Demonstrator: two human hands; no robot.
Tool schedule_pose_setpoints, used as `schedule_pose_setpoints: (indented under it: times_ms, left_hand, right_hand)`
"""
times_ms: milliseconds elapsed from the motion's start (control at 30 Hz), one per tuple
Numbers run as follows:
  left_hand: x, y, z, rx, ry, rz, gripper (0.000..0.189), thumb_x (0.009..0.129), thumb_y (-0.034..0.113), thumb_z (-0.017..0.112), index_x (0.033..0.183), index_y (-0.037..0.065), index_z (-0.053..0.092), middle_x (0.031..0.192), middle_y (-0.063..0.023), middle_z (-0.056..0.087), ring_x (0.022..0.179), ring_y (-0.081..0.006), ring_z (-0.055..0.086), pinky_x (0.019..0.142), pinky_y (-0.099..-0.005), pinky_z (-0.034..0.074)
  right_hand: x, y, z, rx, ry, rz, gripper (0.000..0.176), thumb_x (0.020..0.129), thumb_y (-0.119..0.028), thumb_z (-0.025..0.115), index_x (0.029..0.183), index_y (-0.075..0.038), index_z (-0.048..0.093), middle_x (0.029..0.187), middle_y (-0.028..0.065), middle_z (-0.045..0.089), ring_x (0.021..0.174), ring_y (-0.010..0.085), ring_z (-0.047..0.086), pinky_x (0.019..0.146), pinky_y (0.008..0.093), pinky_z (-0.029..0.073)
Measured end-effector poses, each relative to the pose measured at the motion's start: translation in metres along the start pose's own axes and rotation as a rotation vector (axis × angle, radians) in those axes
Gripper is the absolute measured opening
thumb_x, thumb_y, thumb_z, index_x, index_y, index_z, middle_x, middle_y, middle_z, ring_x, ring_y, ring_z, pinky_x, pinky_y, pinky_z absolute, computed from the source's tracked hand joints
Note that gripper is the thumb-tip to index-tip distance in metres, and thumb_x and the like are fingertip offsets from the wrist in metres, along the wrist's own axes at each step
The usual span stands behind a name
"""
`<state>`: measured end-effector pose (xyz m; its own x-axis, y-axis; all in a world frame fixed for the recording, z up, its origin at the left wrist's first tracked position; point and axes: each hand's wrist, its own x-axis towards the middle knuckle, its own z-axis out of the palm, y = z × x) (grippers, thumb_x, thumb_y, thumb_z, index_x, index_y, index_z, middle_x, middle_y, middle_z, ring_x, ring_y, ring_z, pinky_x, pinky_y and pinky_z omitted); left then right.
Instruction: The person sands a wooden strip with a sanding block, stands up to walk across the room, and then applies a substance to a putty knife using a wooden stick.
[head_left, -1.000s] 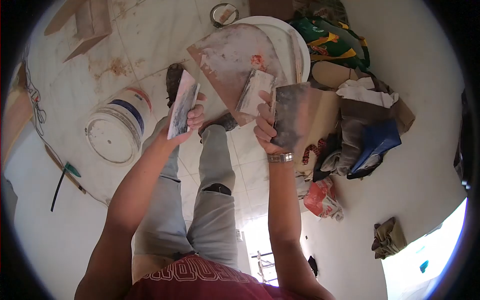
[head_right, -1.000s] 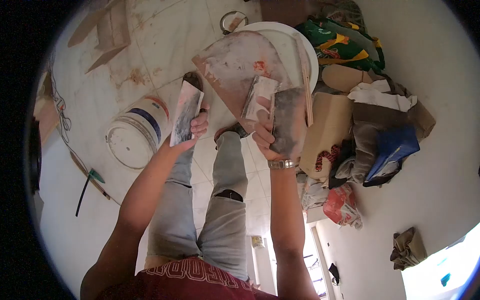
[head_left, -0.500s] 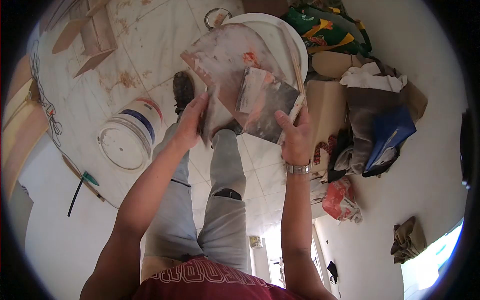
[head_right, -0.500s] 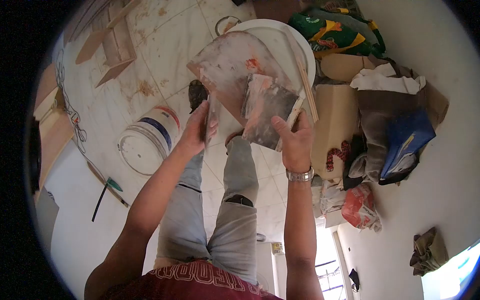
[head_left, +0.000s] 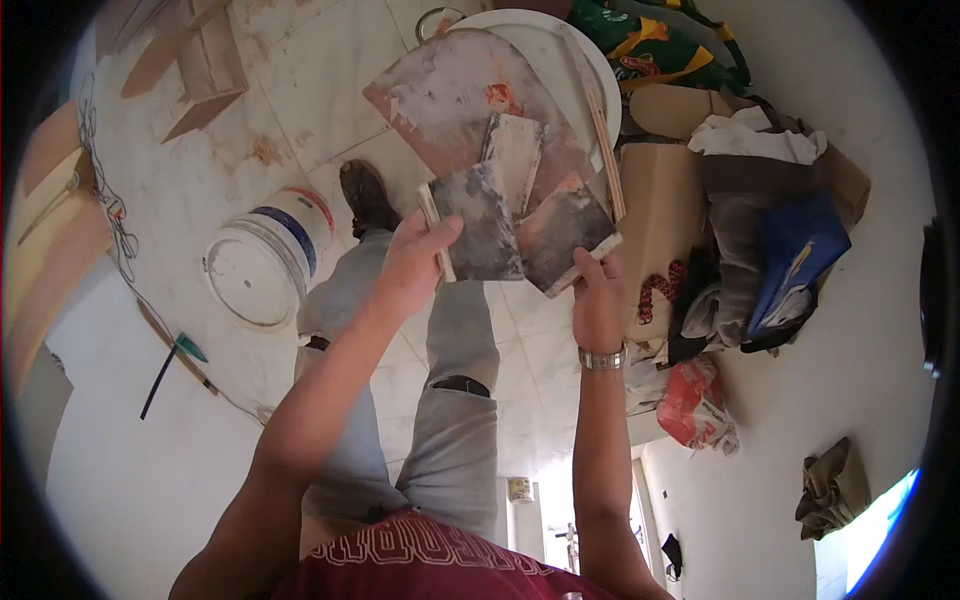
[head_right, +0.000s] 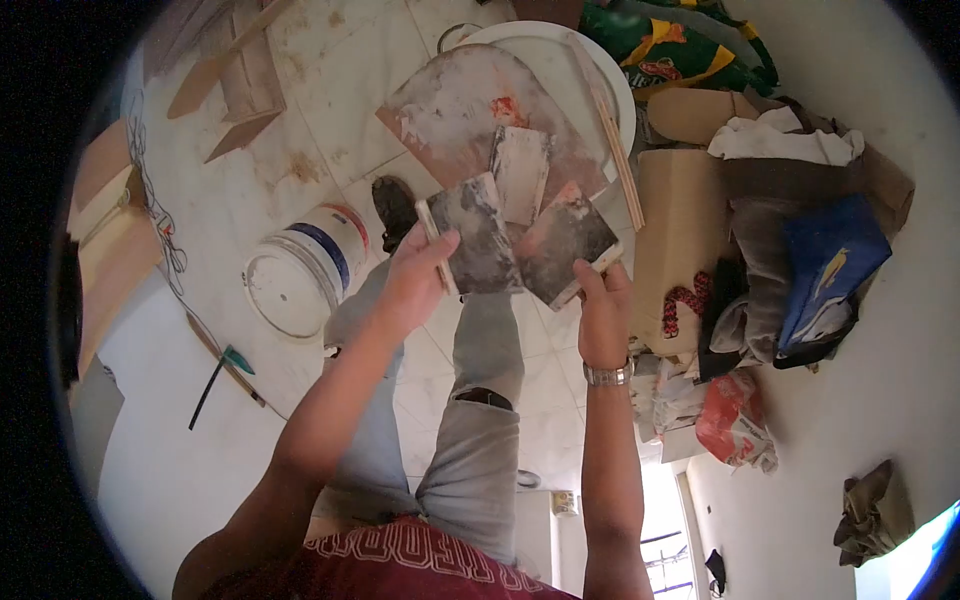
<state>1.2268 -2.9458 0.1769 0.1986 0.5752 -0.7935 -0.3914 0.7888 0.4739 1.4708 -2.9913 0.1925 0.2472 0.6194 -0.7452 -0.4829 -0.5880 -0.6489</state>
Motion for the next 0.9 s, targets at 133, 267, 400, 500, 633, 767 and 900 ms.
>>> schedule_pose_setpoints:
  times_ms: [133, 267, 400, 500, 633, 767, 900]
  left_hand:
    - [-0.026, 0.007, 0.008, 0.905, -0.042, 0.571, 0.029, 0.089, 0.006, 0.073, 0.116, 0.014, 0.076, 0.11, -0.0073, 0.064, 0.1, -0.0208, 0.062, 0.085, -0.0319, 0.051]
    - [-0.048, 0.02, 0.008, 1.219, -0.016, 1.01, 0.035, 0.077, 0.001, 0.079, 0.106, 0.02, 0.081, 0.106, -0.0061, 0.06, 0.095, -0.0239, 0.059, 0.088, -0.0345, 0.046]
    - [-0.053, 0.028, -0.004, 1.294, 0.016, 1.082, 0.04, 0.072, 0.0, 0.082, 0.107, 0.02, 0.081, 0.109, -0.0038, 0.061, 0.098, -0.0246, 0.058, 0.09, -0.0373, 0.042]
    - [-0.053, 0.033, -0.01, 1.277, 0.042, 1.089, 0.038, 0.074, -0.002, 0.081, 0.106, 0.018, 0.081, 0.106, -0.005, 0.062, 0.094, -0.0241, 0.059, 0.087, -0.0348, 0.043]
    - [-0.046, 0.024, -0.012, 0.844, 0.067, 0.84, 0.022, 0.089, 0.003, 0.07, 0.106, 0.015, 0.077, 0.095, 0.0004, 0.06, 0.079, -0.0135, 0.055, 0.07, -0.0267, 0.039]
    - [-0.048, 0.029, -0.027, 0.054, 0.071, 0.106, 0.024, 0.104, 0.023, 0.061, 0.089, 0.005, 0.058, 0.084, 0.009, 0.046, 0.076, -0.0017, 0.04, 0.064, -0.0226, 0.033]
    - [-0.044, 0.028, -0.042, 0.207, 0.005, 0.17, 0.026, 0.101, 0.026, 0.064, 0.092, 0.002, 0.061, 0.089, 0.0035, 0.05, 0.078, -0.0067, 0.045, 0.069, -0.0255, 0.039]
  right_hand:
    - [-0.002, 0.016, -0.017, -0.206, 0.076, 0.071, 0.025, 0.096, -0.006, 0.064, 0.121, -0.001, 0.064, 0.114, 0.005, 0.069, 0.101, 0.0112, 0.063, 0.09, 0.0291, 0.05]
    - [-0.005, 0.021, 0.002, 0.056, 0.031, 0.033, 0.023, 0.096, -0.004, 0.064, 0.118, -0.003, 0.064, 0.111, 0.0037, 0.069, 0.097, 0.0117, 0.063, 0.087, 0.0317, 0.051]
    - [-0.002, 0.025, 0.025, 0.206, 0.004, 0.048, 0.027, 0.097, -0.002, 0.061, 0.124, -0.005, 0.062, 0.116, 0.0038, 0.068, 0.101, 0.0143, 0.064, 0.089, 0.0355, 0.052]
    - [0.002, 0.032, 0.029, 0.198, -0.047, 0.06, 0.034, 0.099, -0.002, 0.058, 0.133, -0.005, 0.058, 0.125, 0.0055, 0.066, 0.11, 0.0179, 0.065, 0.094, 0.0383, 0.053]
    - [0.004, 0.022, 0.048, 0.109, -0.05, 0.022, 0.035, 0.099, -0.003, 0.058, 0.134, -0.005, 0.057, 0.125, 0.0051, 0.066, 0.109, 0.0174, 0.064, 0.094, 0.038, 0.053]
    - [0.004, 0.016, 0.057, -0.036, -0.078, 0.018, 0.032, 0.1, -0.004, 0.058, 0.131, -0.004, 0.059, 0.12, 0.004, 0.066, 0.104, 0.016, 0.064, 0.091, 0.0369, 0.052]
    - [0.002, 0.01, 0.079, -0.151, -0.114, 0.006, 0.022, 0.101, -0.006, 0.058, 0.122, 0.0, 0.063, 0.108, 0.0043, 0.069, 0.093, 0.0117, 0.064, 0.085, 0.0313, 0.053]
